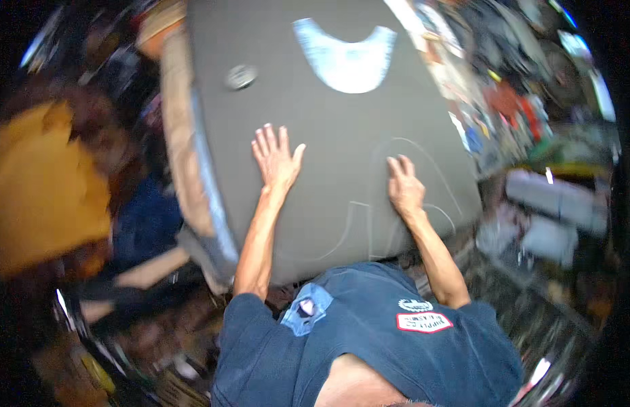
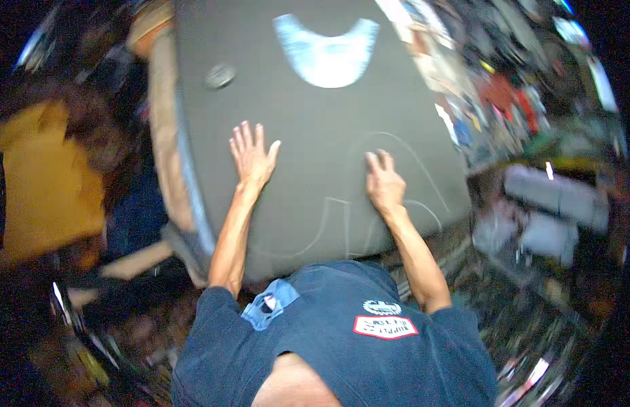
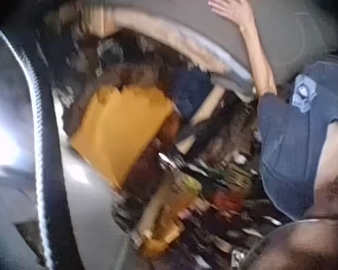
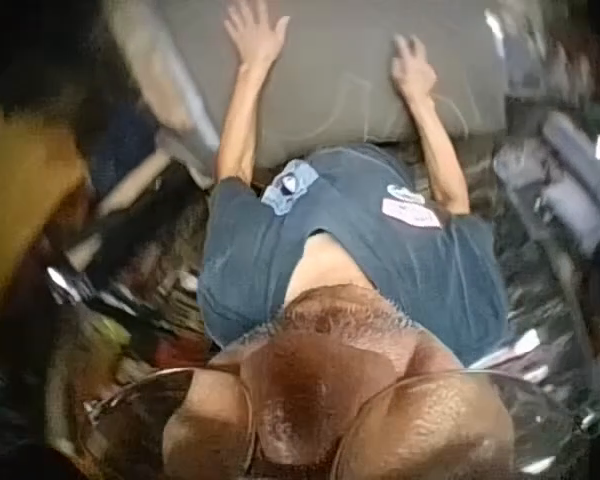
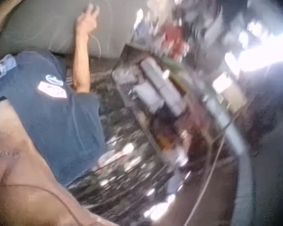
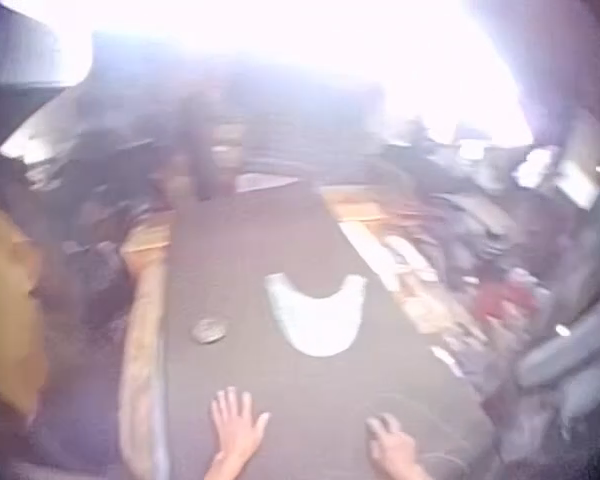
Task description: Tracing various metal shoe patterns onto a large sheet of material using a marking pen.
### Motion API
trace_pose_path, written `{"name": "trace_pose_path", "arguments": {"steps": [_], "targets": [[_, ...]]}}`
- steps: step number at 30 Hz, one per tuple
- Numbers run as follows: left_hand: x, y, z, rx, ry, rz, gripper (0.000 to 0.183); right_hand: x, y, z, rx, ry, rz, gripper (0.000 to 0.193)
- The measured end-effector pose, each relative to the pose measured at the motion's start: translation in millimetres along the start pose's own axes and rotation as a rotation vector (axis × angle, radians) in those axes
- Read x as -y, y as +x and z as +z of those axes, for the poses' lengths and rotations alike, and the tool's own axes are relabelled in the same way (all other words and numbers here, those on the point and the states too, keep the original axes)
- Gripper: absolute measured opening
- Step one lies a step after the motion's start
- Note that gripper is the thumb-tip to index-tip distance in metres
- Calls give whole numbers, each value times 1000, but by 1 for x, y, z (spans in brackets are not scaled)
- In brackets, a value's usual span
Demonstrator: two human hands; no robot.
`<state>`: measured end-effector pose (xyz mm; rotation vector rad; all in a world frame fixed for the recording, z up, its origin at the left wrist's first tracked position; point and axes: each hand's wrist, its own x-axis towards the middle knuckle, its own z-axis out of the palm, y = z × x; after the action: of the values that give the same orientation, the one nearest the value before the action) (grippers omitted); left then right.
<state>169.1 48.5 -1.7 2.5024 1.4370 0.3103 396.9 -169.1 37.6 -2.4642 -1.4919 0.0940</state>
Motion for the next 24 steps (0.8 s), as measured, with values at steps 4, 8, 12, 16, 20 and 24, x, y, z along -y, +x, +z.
{"name": "trace_pose_path", "arguments": {"steps": [4, 8, 12, 16, 20, 24], "targets": [[-95, 24, 32, 85, -55, 364, 68, -39, 11, -8, -30, 13, 66, 49], [-203, 57, 70, 202, -108, 668, 67, -78, 20, -15, -150, -8, 201, 49], [-276, 146, 109, 156, -102, 687, 70, -89, 20, -12, -178, 27, 191, 50], [-331, 220, 147, 114, -87, 621, 79, -95, 24, -12, -134, 100, 245, 48], [-360, 246, 168, 96, -11, 559, 82, -98, 27, -17, -129, 153, 263, 48], [-365, 212, 156, 56, -93, 583, 74, -97, 27, -17, -156, 104, 253, 43]]}}
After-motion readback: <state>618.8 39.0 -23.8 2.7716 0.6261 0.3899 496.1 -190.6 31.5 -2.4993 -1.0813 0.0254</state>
